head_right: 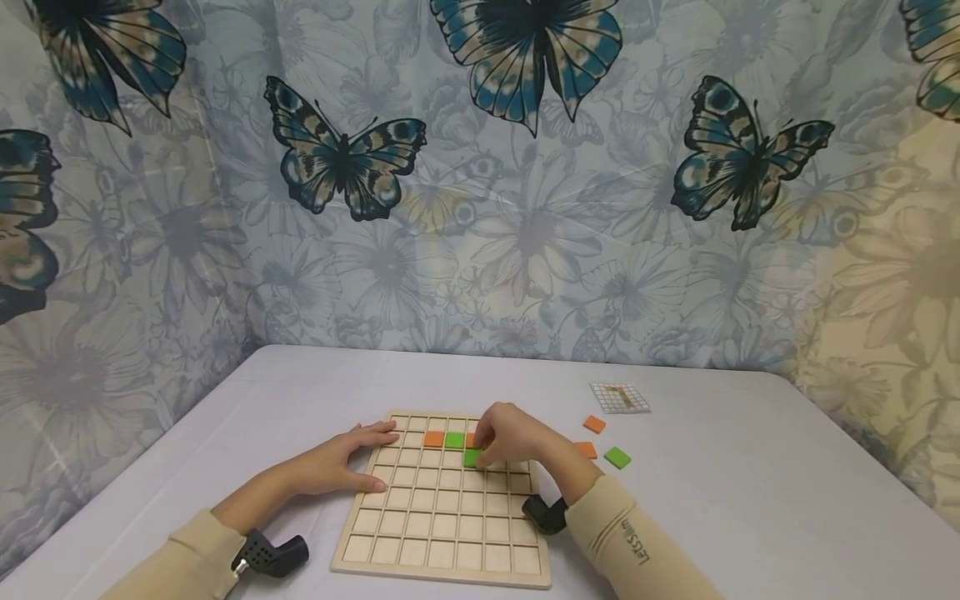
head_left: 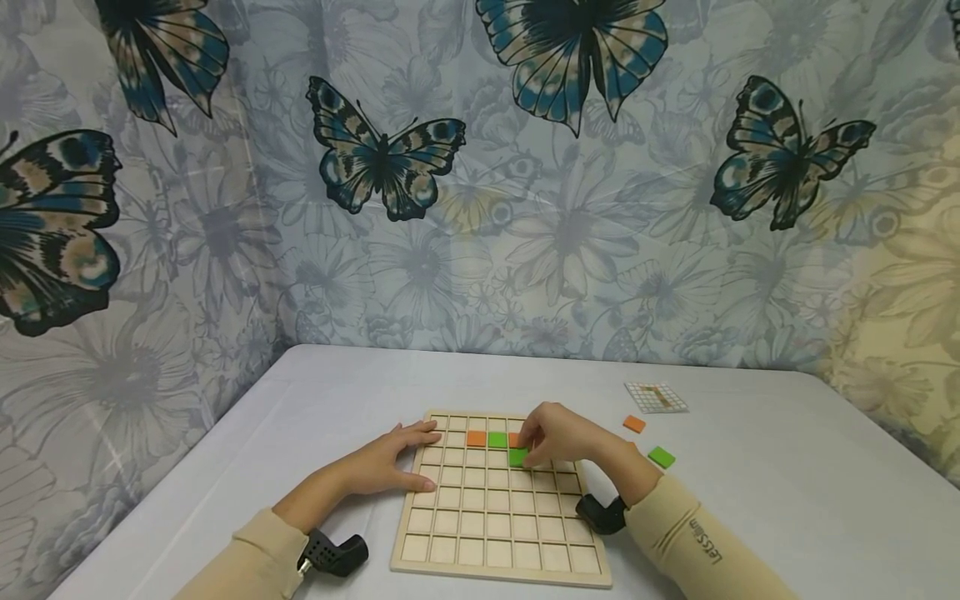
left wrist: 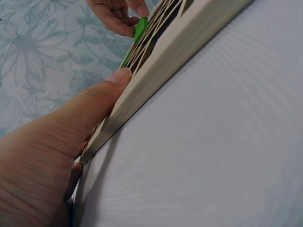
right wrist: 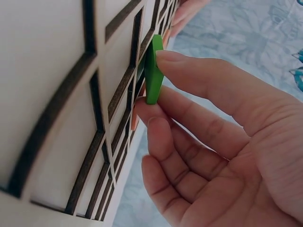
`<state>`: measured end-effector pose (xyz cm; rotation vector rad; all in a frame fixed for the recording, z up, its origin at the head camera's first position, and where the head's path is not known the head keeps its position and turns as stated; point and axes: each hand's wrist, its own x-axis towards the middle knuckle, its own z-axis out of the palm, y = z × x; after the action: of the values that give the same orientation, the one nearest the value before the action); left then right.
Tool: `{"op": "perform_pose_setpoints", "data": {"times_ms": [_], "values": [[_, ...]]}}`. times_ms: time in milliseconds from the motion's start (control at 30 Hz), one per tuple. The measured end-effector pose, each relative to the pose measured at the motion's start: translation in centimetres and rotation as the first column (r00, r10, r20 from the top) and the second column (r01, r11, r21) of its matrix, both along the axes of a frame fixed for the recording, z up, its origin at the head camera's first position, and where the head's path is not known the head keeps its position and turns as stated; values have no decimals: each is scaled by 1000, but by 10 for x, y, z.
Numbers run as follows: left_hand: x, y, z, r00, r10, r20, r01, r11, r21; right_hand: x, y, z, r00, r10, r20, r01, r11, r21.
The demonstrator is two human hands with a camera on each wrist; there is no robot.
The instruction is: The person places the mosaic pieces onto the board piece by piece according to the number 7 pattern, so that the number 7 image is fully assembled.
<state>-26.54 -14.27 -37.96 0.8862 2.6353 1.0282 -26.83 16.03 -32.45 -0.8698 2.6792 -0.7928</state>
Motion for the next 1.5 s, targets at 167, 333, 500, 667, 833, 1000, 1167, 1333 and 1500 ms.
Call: {"op": "perform_pose_setpoints", "data": {"times_ms": [167,333,500,667,833,1000,1167,1333,1500], "values": [[0,0,-1,1000,-1,-7,1,1000,1,2,-1,0,1000,-9,0,9,1000,2],[-1,0,-1,1000,-4,-12,4,1000,2,3,-2,0,1000,-22,-1,22,1000,1],[0,0,0,1000,-3,-6,3,1000,1,3,-2,0,1000,-14,-5,14,1000,1],[1,0,1,1000,-2,-4,2,1000,4,3,-1,1,1000,6,-21,-6,1000,-3],[1,0,1,1000,-5,-1,5,1000,4,3,0,1,999,19,-28,-19,1000,-10],[0,0,0,1000,-4,3,4,1000,7,3,0,0,999,19,-27,-19,1000,-9],[0,0,0,1000,-6,0,6,1000,9,2,-1,0,1000,3,-26,-3,1000,4],[0,0,0,1000,-13,-5,13,1000,11,3,-1,0,1000,5,-29,-5,1000,0],[0,0,0,1000,-11,-8,11,1000,7,3,-1,0,1000,7,-24,-7,1000,2]]}}
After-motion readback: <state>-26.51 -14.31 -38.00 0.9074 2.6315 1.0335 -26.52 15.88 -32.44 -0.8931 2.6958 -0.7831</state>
